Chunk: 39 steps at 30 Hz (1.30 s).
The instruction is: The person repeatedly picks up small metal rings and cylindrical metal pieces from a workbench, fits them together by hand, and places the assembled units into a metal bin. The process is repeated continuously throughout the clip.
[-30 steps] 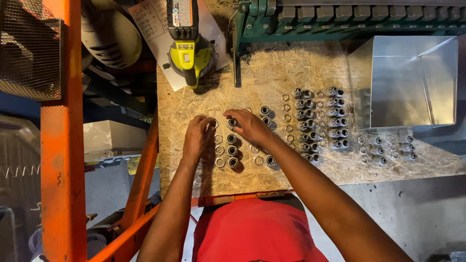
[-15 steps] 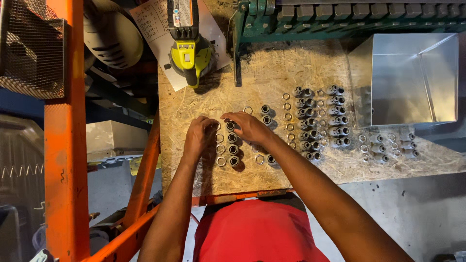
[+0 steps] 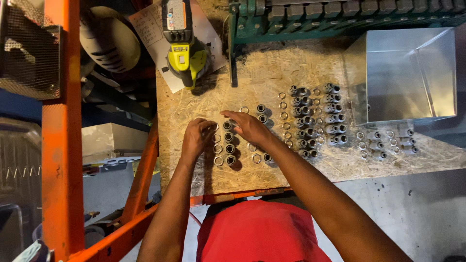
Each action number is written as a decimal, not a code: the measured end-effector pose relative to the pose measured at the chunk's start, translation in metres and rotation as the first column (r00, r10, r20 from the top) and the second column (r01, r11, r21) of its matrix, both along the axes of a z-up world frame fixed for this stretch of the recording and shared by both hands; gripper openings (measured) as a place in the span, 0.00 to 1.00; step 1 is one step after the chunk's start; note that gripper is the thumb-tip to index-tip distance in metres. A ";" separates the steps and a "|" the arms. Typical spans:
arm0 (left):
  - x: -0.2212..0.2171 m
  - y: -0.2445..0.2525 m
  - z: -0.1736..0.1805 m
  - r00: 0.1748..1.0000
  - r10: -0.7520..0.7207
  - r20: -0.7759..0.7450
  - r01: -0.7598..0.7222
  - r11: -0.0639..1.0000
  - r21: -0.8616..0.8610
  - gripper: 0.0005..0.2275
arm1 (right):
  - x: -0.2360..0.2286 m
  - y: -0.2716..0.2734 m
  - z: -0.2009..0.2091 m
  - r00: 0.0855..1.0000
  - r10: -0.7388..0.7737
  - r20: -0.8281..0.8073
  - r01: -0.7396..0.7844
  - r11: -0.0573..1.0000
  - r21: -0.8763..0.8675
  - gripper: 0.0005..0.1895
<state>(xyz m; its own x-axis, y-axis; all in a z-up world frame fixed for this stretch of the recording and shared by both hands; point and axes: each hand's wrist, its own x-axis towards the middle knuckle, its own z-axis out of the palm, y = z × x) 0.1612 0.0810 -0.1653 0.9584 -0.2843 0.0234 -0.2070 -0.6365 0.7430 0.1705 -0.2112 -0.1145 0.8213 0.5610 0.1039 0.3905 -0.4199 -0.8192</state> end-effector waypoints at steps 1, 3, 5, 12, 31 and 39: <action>-0.001 -0.002 0.003 1.000 0.012 -0.010 -0.012 1.000 0.003 0.12 | -0.003 -0.004 0.005 0.999 -0.030 -0.021 0.030 0.999 0.031 0.43; -0.001 -0.004 0.004 1.000 0.020 -0.018 -0.019 1.000 0.005 0.12 | -0.008 -0.013 0.013 0.997 -0.064 -0.041 0.066 0.996 0.060 0.44; 0.001 -0.005 0.003 0.999 0.028 -0.026 -0.027 0.999 0.017 0.11 | -0.012 -0.023 0.019 0.984 -0.176 -0.007 0.176 0.983 0.055 0.44; -0.014 -0.004 0.004 0.989 0.147 0.012 -0.143 0.976 -0.163 0.11 | -0.025 -0.120 0.028 0.782 -0.623 0.024 0.605 0.768 0.209 0.24; -0.155 -0.075 0.078 0.668 0.707 0.233 -0.682 0.706 -0.189 0.09 | 0.010 -0.491 -0.038 0.568 -0.796 -0.210 0.726 0.605 -0.327 0.25; -0.193 -0.113 0.081 0.575 0.791 0.208 -0.788 0.604 -0.117 0.13 | -0.015 -0.493 -0.047 0.695 -0.709 -0.119 0.606 0.667 -0.433 0.55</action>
